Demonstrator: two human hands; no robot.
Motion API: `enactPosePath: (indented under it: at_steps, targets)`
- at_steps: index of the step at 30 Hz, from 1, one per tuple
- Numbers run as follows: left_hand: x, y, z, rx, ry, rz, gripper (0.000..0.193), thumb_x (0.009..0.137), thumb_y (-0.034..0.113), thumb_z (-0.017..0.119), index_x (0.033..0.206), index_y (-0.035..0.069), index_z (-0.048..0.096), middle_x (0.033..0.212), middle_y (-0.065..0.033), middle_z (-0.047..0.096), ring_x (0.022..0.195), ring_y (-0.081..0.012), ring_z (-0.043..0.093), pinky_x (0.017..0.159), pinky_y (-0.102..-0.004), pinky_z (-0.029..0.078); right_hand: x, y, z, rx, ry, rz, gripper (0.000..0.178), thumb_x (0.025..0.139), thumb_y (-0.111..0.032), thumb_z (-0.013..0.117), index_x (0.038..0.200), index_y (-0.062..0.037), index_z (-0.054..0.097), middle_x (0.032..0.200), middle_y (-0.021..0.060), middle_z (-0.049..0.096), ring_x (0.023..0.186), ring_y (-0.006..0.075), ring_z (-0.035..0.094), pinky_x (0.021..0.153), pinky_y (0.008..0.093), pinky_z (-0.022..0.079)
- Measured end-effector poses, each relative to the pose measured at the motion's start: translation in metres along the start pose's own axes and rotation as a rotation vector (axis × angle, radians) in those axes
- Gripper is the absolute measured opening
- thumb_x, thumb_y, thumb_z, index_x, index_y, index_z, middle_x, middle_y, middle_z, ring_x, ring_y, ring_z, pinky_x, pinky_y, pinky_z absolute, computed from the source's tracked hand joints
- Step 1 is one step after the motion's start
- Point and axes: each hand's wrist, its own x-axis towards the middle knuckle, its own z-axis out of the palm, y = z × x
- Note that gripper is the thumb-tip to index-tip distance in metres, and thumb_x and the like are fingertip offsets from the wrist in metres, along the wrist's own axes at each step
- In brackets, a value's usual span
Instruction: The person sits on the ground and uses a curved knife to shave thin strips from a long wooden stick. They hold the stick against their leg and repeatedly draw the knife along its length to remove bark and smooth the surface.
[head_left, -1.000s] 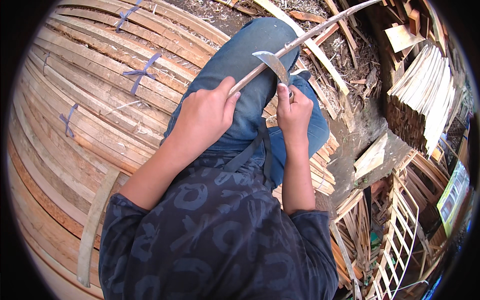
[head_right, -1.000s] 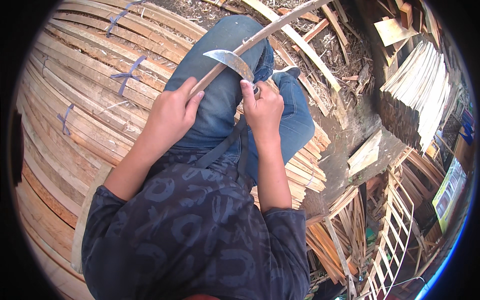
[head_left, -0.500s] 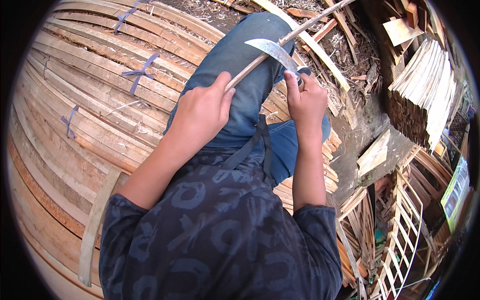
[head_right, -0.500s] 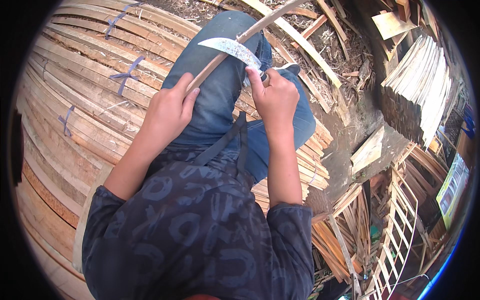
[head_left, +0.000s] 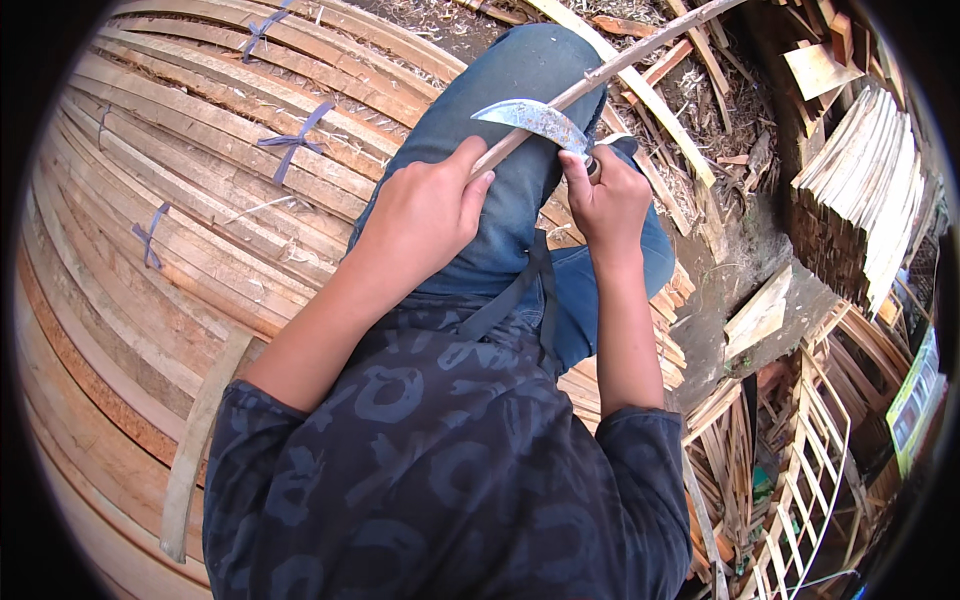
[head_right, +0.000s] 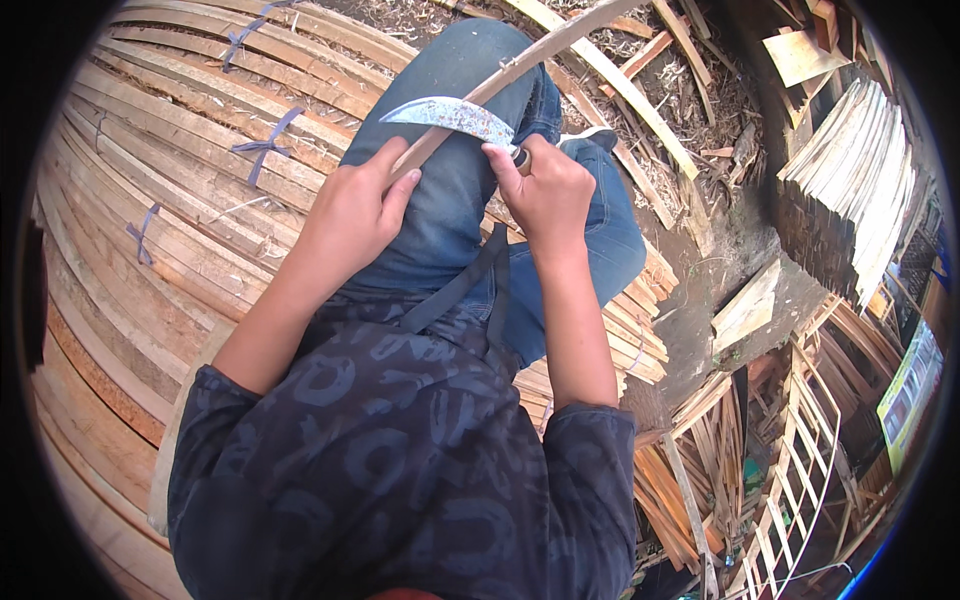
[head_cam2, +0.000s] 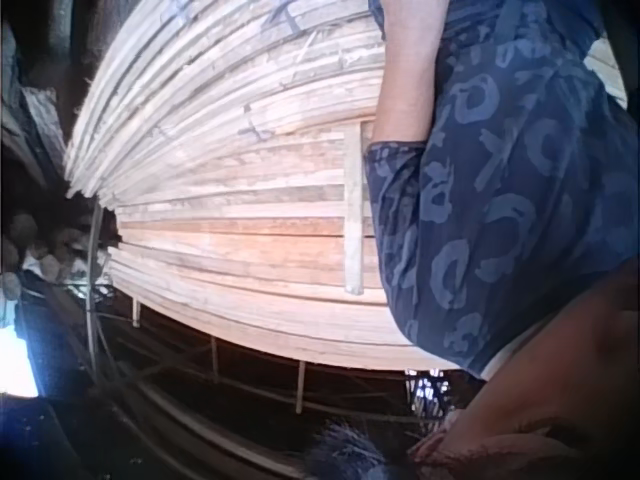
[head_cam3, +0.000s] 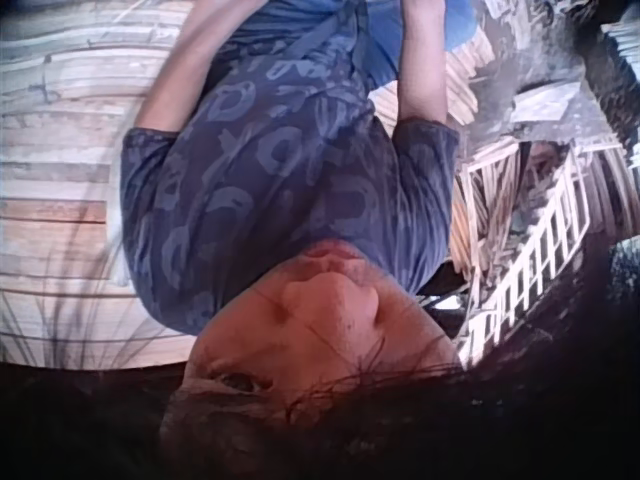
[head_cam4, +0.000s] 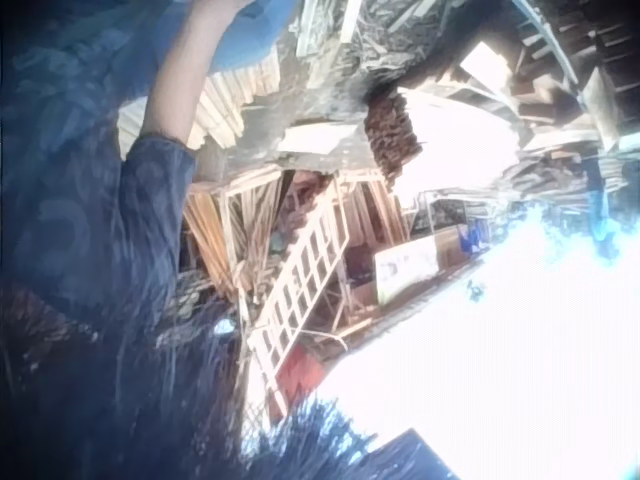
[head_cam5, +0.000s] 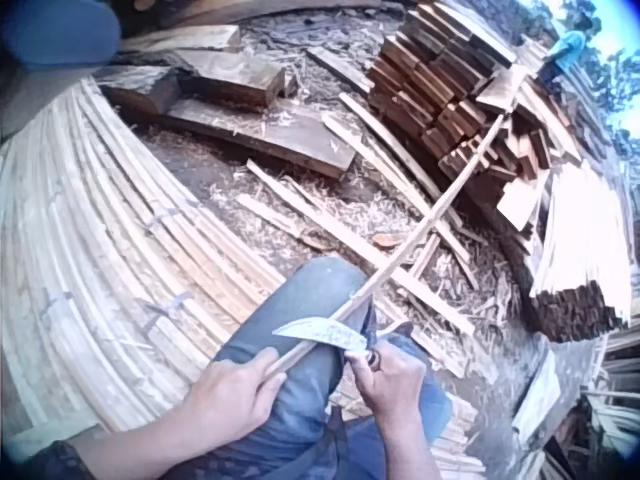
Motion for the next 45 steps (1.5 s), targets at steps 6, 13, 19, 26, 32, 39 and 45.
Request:
enactPosePath:
  at_steps: [6, 13, 19, 26, 32, 39, 45]
  targets:
    - [0.010, 0.006, 0.001, -0.058, -0.036, 0.008, 0.024, 0.096, 0.019, 0.057, 0.108, -0.001, 0.056, 0.065, -0.0264, 0.059, 0.066, -0.0450, 0.062, 0.059, -0.0497, 0.046, 0.011, 0.044, 0.016, 0.006, 0.124, 0.128, 0.056, 0.089, -0.053, 0.064, 0.063, -0.0045, 0.055, 0.049, 0.0128, 0.051, 0.046, 0.0345, 0.055, 0.045, 0.0423, 0.042]
    - [0.009, 0.007, 0.002, -0.052, -0.019, 0.009, 0.022, 0.095, 0.019, 0.056, 0.105, -0.001, 0.056, 0.067, -0.0261, 0.061, 0.068, -0.0450, 0.063, 0.061, -0.0506, 0.049, 0.044, 0.074, -0.006, -0.281, 0.149, 0.007, 0.059, 0.089, -0.062, 0.058, 0.068, -0.0069, 0.063, 0.054, 0.0113, 0.058, 0.049, 0.0321, 0.060, 0.047, 0.0396, 0.046]
    - [0.012, 0.005, 0.005, -0.048, -0.002, 0.006, 0.019, 0.095, 0.019, 0.056, 0.101, 0.000, 0.056, 0.066, -0.0256, 0.062, 0.067, -0.0446, 0.064, 0.061, -0.0518, 0.050, 0.032, 0.042, -0.014, -0.067, 0.010, 0.009, 0.056, 0.088, -0.058, 0.061, 0.073, -0.0044, 0.067, 0.051, 0.0122, 0.055, 0.050, 0.0336, 0.060, 0.048, 0.0412, 0.045]
    - [0.010, 0.012, 0.008, 0.046, 0.012, 0.015, 0.016, 0.095, 0.018, 0.056, 0.098, 0.003, 0.054, 0.061, -0.0223, 0.060, 0.063, -0.0424, 0.063, 0.057, -0.0511, 0.049, 0.008, 0.051, 0.005, 0.048, 0.106, 0.314, 0.064, 0.090, -0.058, 0.060, 0.061, -0.0005, 0.055, 0.047, 0.0150, 0.048, 0.044, 0.0319, 0.051, 0.046, 0.0404, 0.040]
    - [-0.004, 0.015, 0.004, 0.205, 0.071, 0.044, 0.014, 0.096, 0.018, 0.056, 0.096, 0.005, 0.052, 0.057, -0.0193, 0.058, 0.057, -0.0407, 0.061, 0.052, -0.0499, 0.046, -0.053, 0.023, 0.006, 0.371, -0.073, 0.376, 0.050, 0.090, -0.044, 0.066, 0.072, 0.0021, 0.063, 0.049, 0.0147, 0.044, 0.044, 0.0265, 0.043, 0.048, 0.0376, 0.038]
    - [-0.026, 0.011, 0.000, 0.265, 0.078, 0.045, 0.012, 0.094, 0.013, 0.058, 0.093, 0.005, 0.050, 0.066, -0.0185, 0.058, 0.063, -0.0404, 0.060, 0.054, -0.0488, 0.043, -0.084, 0.013, -0.002, 0.513, -0.010, 0.407, 0.040, 0.093, -0.034, 0.065, 0.080, 0.0036, 0.063, 0.054, 0.0163, 0.049, 0.045, 0.0212, 0.044, 0.048, 0.0353, 0.038]
    - [-0.024, 0.000, 0.014, 0.175, 0.125, 0.032, 0.013, 0.096, 0.012, 0.056, 0.099, 0.002, 0.047, 0.076, -0.0239, 0.058, 0.074, -0.0455, 0.060, 0.061, -0.0485, 0.043, -0.044, -0.014, -0.016, 0.528, -0.047, 0.276, 0.042, 0.094, -0.037, 0.064, 0.075, 0.0007, 0.062, 0.052, 0.0154, 0.052, 0.045, 0.0265, 0.053, 0.047, 0.0355, 0.041]
